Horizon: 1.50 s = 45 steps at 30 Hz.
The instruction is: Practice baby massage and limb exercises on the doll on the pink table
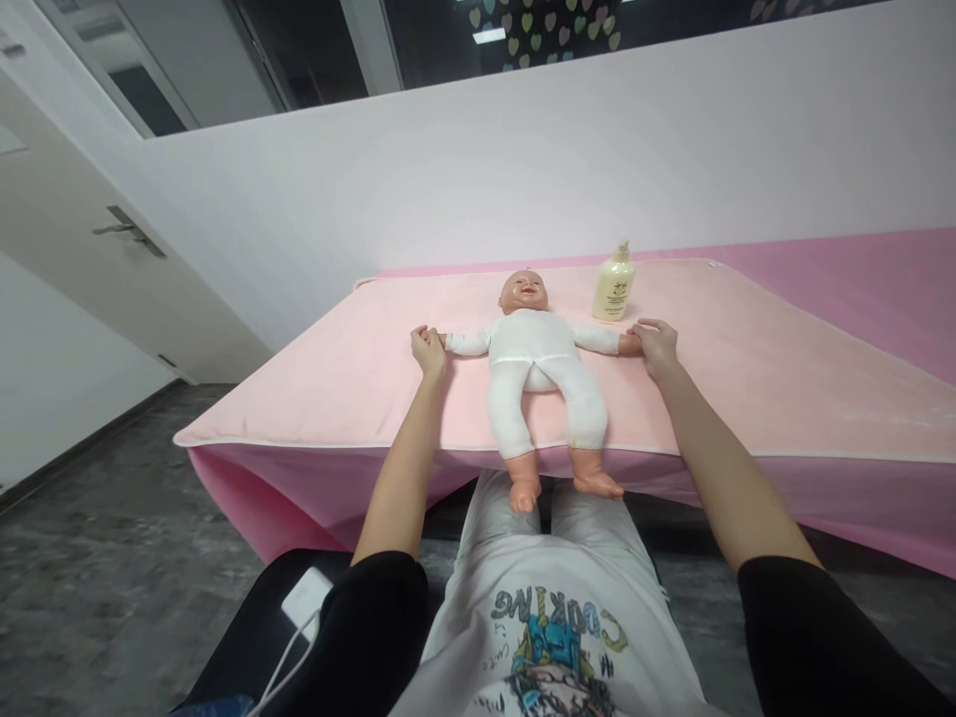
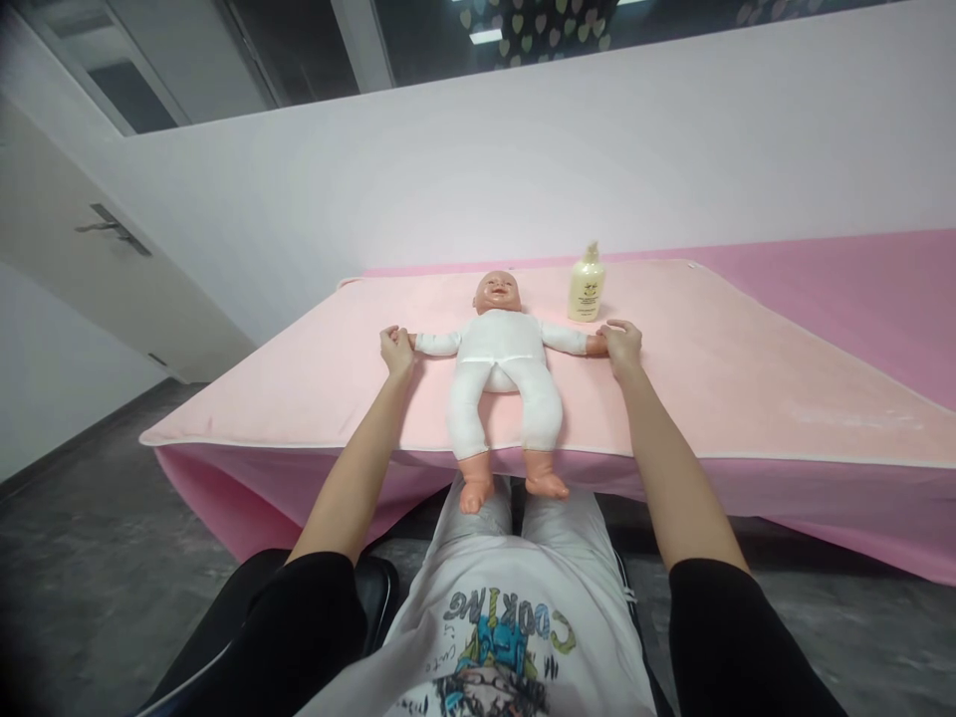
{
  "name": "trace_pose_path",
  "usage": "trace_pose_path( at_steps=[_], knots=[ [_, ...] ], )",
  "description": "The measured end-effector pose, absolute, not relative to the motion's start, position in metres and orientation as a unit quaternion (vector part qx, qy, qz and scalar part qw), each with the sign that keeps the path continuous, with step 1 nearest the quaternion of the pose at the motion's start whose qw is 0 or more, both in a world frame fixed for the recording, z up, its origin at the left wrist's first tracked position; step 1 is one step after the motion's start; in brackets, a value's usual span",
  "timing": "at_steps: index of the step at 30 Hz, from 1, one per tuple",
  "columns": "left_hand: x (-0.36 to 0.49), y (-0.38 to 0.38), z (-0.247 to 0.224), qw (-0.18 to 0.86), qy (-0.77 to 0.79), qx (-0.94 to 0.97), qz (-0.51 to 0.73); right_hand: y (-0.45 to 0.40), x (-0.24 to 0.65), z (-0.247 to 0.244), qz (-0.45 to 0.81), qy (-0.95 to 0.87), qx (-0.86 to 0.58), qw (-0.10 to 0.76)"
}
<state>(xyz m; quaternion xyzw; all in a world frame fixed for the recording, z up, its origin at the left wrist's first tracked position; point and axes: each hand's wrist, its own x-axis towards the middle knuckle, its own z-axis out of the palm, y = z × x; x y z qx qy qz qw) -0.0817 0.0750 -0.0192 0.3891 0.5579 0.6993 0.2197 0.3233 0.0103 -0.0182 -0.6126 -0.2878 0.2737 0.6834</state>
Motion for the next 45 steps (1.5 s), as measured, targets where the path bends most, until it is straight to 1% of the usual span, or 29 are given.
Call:
trace_pose_path(
  at_steps=[3, 6, 8, 10, 14, 18, 21, 25, 27, 29, 33, 35, 37, 39, 41, 43, 45],
  knots=[
    [-0.087, 0.077, -0.021, 0.176, 0.590, 0.395, 0.682, 0.009, 0.326, -0.020, 0.177, -0.332, -0.679, 0.630],
    [-0.090, 0.079, -0.022, 0.179, 0.607, 0.401, 0.662, 0.007, 0.328, -0.020, 0.114, -0.370, -0.703, 0.596],
    [-0.090, 0.079, -0.023, 0.197, 0.599, 0.421, 0.652, 0.005, 0.327, -0.020, 0.105, -0.374, -0.705, 0.593],
    [-0.087, 0.076, -0.021, 0.192, 0.594, 0.453, 0.637, 0.003, 0.326, -0.019, 0.109, -0.358, -0.703, 0.604],
    [-0.079, 0.065, -0.012, 0.108, 0.598, 0.475, 0.636, -0.001, 0.323, -0.016, 0.126, -0.306, -0.699, 0.634],
    [-0.067, 0.051, -0.001, 0.086, 0.536, 0.514, 0.664, -0.008, 0.325, -0.015, 0.107, -0.276, -0.726, 0.620],
    [-0.052, 0.041, 0.000, 0.126, 0.496, 0.550, 0.660, -0.019, 0.325, -0.014, 0.100, -0.308, -0.748, 0.580],
    [-0.028, 0.027, -0.005, 0.229, 0.428, 0.649, 0.585, -0.047, 0.320, -0.016, 0.113, -0.420, -0.739, 0.515],
    [-0.020, 0.022, -0.006, 0.242, 0.404, 0.693, 0.545, -0.068, 0.318, -0.021, 0.122, -0.455, -0.726, 0.501],
    [-0.015, 0.020, -0.006, 0.234, 0.401, 0.714, 0.524, -0.094, 0.316, -0.026, 0.137, -0.461, -0.719, 0.502],
    [-0.014, 0.021, -0.006, 0.208, 0.410, 0.738, 0.494, -0.156, 0.302, -0.029, 0.225, -0.434, -0.700, 0.521],
    [-0.015, 0.023, -0.007, 0.205, 0.408, 0.747, 0.483, -0.184, 0.288, -0.025, 0.319, -0.402, -0.668, 0.540],
    [-0.016, 0.025, -0.008, 0.209, 0.411, 0.749, 0.476, -0.202, 0.272, -0.019, 0.418, -0.357, -0.605, 0.576],
    [-0.017, 0.027, -0.009, 0.217, 0.416, 0.746, 0.473, -0.208, 0.256, -0.014, 0.530, -0.310, -0.515, 0.598],
    [-0.017, 0.028, -0.011, 0.226, 0.416, 0.744, 0.471, -0.202, 0.242, -0.010, 0.622, -0.263, -0.433, 0.597],
    [-0.018, 0.029, -0.012, 0.231, 0.412, 0.745, 0.471, -0.189, 0.230, -0.007, 0.673, -0.231, -0.381, 0.590],
    [-0.018, 0.029, -0.012, 0.234, 0.411, 0.747, 0.468, -0.174, 0.218, -0.003, 0.696, -0.218, -0.351, 0.587]
  ],
)
